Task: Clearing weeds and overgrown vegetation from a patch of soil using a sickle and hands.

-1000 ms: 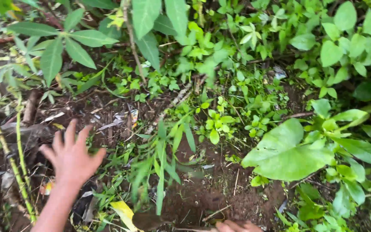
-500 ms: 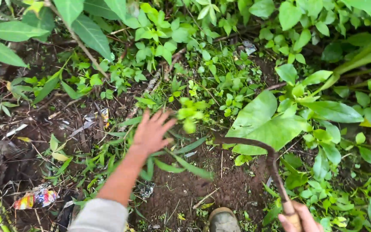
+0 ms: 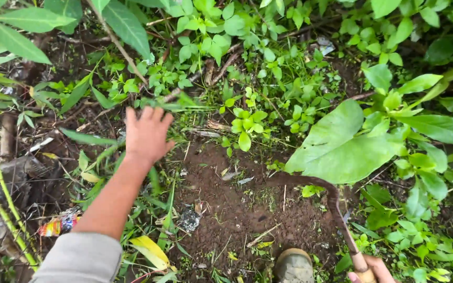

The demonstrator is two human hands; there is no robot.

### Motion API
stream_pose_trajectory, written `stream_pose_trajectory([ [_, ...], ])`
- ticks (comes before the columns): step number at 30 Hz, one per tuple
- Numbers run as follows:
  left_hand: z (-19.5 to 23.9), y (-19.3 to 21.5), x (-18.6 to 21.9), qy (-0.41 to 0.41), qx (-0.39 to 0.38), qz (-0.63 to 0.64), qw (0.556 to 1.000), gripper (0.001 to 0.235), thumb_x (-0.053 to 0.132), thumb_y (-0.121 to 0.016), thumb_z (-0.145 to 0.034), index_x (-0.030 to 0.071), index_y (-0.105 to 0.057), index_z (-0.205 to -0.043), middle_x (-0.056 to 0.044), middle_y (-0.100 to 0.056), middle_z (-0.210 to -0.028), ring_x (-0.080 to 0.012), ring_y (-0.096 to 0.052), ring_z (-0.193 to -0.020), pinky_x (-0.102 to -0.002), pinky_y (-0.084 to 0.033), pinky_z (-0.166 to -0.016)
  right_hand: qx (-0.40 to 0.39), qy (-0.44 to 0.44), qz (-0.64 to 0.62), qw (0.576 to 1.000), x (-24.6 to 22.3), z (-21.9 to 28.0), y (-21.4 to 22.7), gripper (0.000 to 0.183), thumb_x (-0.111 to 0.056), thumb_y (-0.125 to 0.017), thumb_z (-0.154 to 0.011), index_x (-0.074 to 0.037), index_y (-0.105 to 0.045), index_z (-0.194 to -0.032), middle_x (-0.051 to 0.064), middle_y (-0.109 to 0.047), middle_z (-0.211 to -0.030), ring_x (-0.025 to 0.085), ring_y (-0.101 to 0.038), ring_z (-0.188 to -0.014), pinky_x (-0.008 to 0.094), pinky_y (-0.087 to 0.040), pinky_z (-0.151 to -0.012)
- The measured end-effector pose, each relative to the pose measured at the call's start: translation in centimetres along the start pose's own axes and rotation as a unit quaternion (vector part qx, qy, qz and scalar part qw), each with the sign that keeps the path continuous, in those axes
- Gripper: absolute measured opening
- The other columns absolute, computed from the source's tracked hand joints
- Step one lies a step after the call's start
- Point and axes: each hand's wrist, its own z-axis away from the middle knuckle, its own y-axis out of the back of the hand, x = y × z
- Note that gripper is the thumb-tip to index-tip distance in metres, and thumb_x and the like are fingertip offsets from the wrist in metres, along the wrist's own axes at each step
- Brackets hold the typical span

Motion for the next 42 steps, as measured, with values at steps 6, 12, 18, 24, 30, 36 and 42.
stream_pose_trajectory([
  [6,0.7,-0.5,2.7,0.047,0.050,0.032,0.997,0.091,0.083,-0.057,-0.070,0.036,-0.037,-0.145,-0.007,-0.045,-0.148,-0.0378,-0.036,-0.141,-0.073,-0.012,-0.112,-0.045,-0.092,0.255,0.961,-13.7,-1.2,-6.0,0.035,-0.036,-0.079,-0.071,-0.025,-0.073,-0.104,-0.003,-0.072,-0.076,0.012,-0.067,-0.059,0.025,-0.056,-0.060],
  [12,-0.4,-3.8,2.5,0.032,-0.035,0.035,0.998,0.092,0.085,-0.051,-0.076,0.027,-0.040,-0.147,-0.005,-0.058,-0.136,-0.0290,-0.047,-0.131,-0.053,-0.012,-0.117,-0.147,-0.142,0.002,0.979,-24.1,-2.3,-12.2,0.013,-0.016,-0.063,-0.094,-0.006,-0.063,-0.102,0.011,-0.046,-0.050,0.022,-0.040,-0.036,0.034,-0.032,-0.034],
  [18,0.2,-6.0,3.0,0.048,0.008,0.116,0.992,0.026,0.034,-0.059,-0.100,0.018,-0.058,-0.120,0.001,-0.063,-0.068,-0.0140,-0.061,-0.053,-0.036,-0.049,-0.071,-0.172,-0.072,-0.085,0.979,-24.7,-3.8,-21.4,0.009,-0.014,-0.049,-0.103,-0.006,-0.050,-0.102,0.007,-0.053,-0.059,0.018,-0.046,-0.035,0.032,-0.044,-0.026],
  [24,0.8,-4.4,3.7,0.076,-0.036,0.192,0.978,0.040,0.005,-0.060,-0.097,0.020,-0.059,-0.133,0.002,-0.054,-0.054,-0.0119,-0.043,-0.040,-0.027,-0.044,-0.043,-0.135,-0.119,-0.122,0.976,-24.1,0.0,-29.5,0.008,-0.016,-0.047,-0.106,-0.009,-0.049,-0.104,0.006,-0.055,-0.061,0.016,-0.049,-0.037,0.027,-0.046,-0.028],
  [30,1.2,-2.8,3.7,0.092,-0.094,0.220,0.967,0.036,-0.007,-0.054,-0.094,0.017,-0.063,-0.120,-0.002,-0.067,-0.069,-0.0160,-0.063,-0.055,-0.036,-0.060,-0.066,-0.110,-0.090,-0.130,0.981,-24.8,-2.2,-32.2,0.007,-0.018,-0.045,-0.108,-0.012,-0.046,-0.106,0.003,-0.054,-0.064,0.013,-0.048,-0.039,0.024,-0.046,-0.029],
  [36,1.2,-2.3,3.1,0.100,-0.088,0.234,0.963,0.027,-0.006,-0.053,-0.096,0.016,-0.066,-0.106,-0.002,-0.065,-0.069,-0.0146,-0.062,-0.056,-0.032,-0.058,-0.058,-0.160,-0.087,-0.047,0.982,-22.2,-0.8,-32.6,0.004,-0.017,-0.042,-0.110,-0.013,-0.043,-0.110,0.002,-0.055,-0.067,0.012,-0.048,-0.041,0.023,-0.047,-0.030],
  [42,2.5,-2.0,3.4,0.085,-0.113,0.239,0.961,0.033,-0.001,-0.047,-0.098,0.021,-0.064,-0.116,0.000,-0.067,-0.073,-0.0159,-0.063,-0.059,-0.034,-0.058,-0.062,-0.185,-0.084,-0.002,0.979,-22.6,-0.6,-31.5,0.002,-0.015,-0.044,-0.110,-0.013,-0.044,-0.110,0.003,-0.057,-0.067,0.011,-0.047,-0.039,0.022,-0.045,-0.028],
])
